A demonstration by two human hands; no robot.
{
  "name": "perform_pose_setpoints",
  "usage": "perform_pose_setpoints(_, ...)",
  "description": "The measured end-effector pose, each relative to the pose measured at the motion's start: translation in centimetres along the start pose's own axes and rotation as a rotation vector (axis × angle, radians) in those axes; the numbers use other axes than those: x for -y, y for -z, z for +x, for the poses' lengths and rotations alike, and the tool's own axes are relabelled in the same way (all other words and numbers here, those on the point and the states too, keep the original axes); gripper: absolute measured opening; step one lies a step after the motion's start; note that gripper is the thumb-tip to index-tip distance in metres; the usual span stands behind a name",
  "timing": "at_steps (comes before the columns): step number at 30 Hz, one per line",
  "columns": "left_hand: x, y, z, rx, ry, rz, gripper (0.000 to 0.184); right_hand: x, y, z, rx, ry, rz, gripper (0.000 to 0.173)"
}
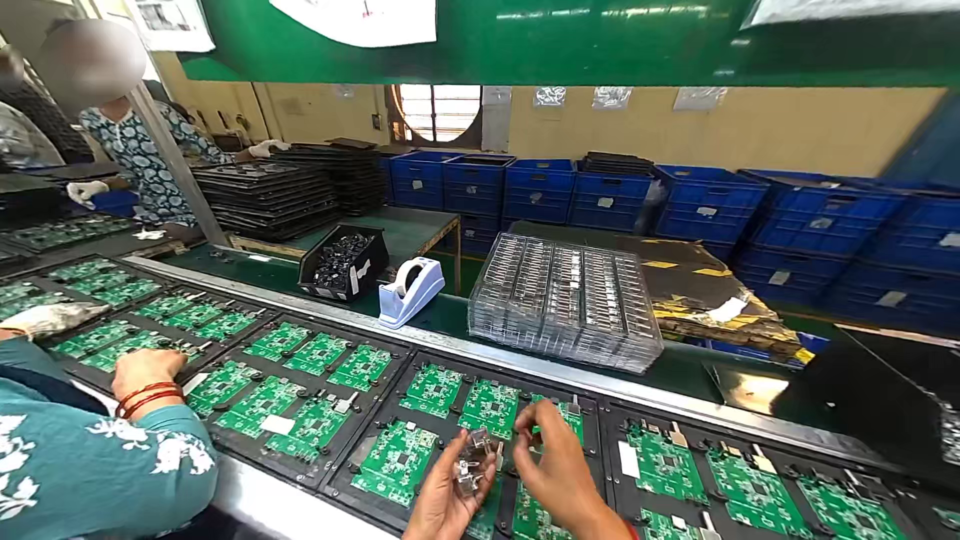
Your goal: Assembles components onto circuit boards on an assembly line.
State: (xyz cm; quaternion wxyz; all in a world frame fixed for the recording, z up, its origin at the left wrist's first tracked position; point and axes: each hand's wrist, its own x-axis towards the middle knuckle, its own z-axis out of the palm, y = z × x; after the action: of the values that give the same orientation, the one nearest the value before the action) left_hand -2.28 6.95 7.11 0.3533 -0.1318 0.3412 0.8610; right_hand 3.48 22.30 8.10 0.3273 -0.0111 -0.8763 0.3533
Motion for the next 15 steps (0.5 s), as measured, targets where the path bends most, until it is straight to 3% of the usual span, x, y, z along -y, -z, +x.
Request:
perform_pose_setpoints(2,-0.1,0.5,0.4,0.022,-0.071,0.076,0.028,-0.8,1.2,1.5,0.051,-0.164,0.002,0.030)
perform_pose_setpoints(6,0.2,0.5,0.3,-0.060,-0.237,0.264,0.016,-3.4,2.5,4.3,0.239,-0.372,-0.024,0.025)
perform_pose_setpoints(12,0.3,0.6,-0.4,-0.022,-0.303,0.392,0.013,-5.7,0.5,6.5,0.598,-0.324,-0.159,0.031)
perform_pose_setpoints(15,0.5,0.8,-0.4,-0.014,-0.331,0.437,0.012,-5.9,-0.8,6.7,0.692,-0.313,-0.274,0.031)
